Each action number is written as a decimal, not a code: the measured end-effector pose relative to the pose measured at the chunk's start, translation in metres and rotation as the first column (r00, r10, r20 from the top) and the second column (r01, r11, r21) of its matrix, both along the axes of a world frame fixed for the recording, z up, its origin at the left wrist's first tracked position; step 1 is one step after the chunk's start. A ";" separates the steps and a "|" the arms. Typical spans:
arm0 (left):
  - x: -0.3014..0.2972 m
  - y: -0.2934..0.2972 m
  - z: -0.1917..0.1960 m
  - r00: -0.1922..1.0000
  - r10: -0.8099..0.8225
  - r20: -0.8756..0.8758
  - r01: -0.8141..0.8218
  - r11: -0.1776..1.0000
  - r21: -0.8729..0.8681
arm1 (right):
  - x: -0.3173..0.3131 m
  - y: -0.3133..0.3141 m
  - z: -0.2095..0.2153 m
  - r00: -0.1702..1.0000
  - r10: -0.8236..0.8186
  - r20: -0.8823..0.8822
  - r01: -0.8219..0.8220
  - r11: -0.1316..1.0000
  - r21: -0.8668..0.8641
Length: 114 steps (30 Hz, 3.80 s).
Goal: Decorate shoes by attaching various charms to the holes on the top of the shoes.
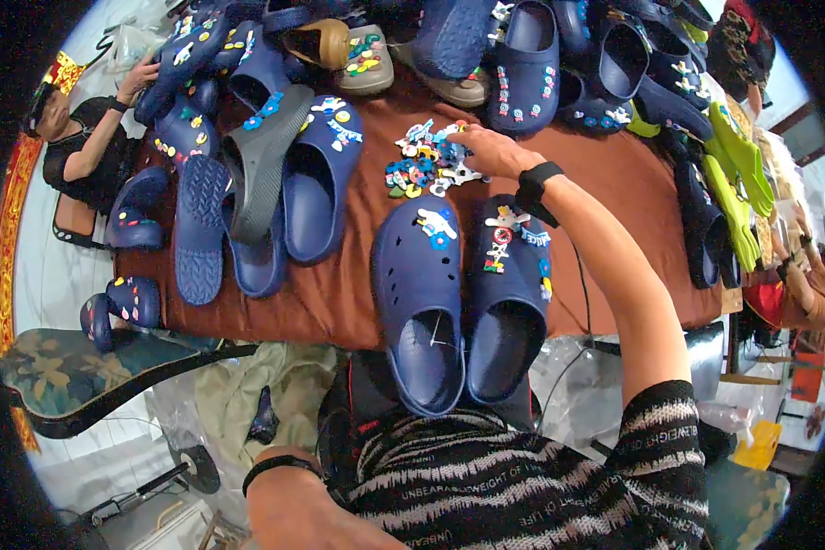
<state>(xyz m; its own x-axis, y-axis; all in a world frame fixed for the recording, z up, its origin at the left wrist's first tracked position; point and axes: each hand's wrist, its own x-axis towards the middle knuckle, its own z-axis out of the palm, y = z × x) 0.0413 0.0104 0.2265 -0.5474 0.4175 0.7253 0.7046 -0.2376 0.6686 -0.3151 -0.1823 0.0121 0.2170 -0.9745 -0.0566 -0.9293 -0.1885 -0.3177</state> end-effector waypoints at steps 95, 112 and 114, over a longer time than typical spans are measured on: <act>-0.040 -0.037 -0.216 -0.316 0.945 0.083 -0.819 -0.228 -0.526 | 0.064 0.115 0.054 0.966 0.072 0.249 -0.111 0.983 0.148; -0.044 -0.036 -0.219 -0.368 0.928 0.050 -0.801 -0.290 -0.524 | -0.026 0.041 -0.010 0.955 -0.144 0.260 0.123 0.988 0.095; -0.044 -0.036 -0.220 -0.373 0.927 0.044 -0.799 -0.297 -0.523 | -0.015 0.038 -0.004 0.978 -0.148 0.145 0.132 0.985 0.111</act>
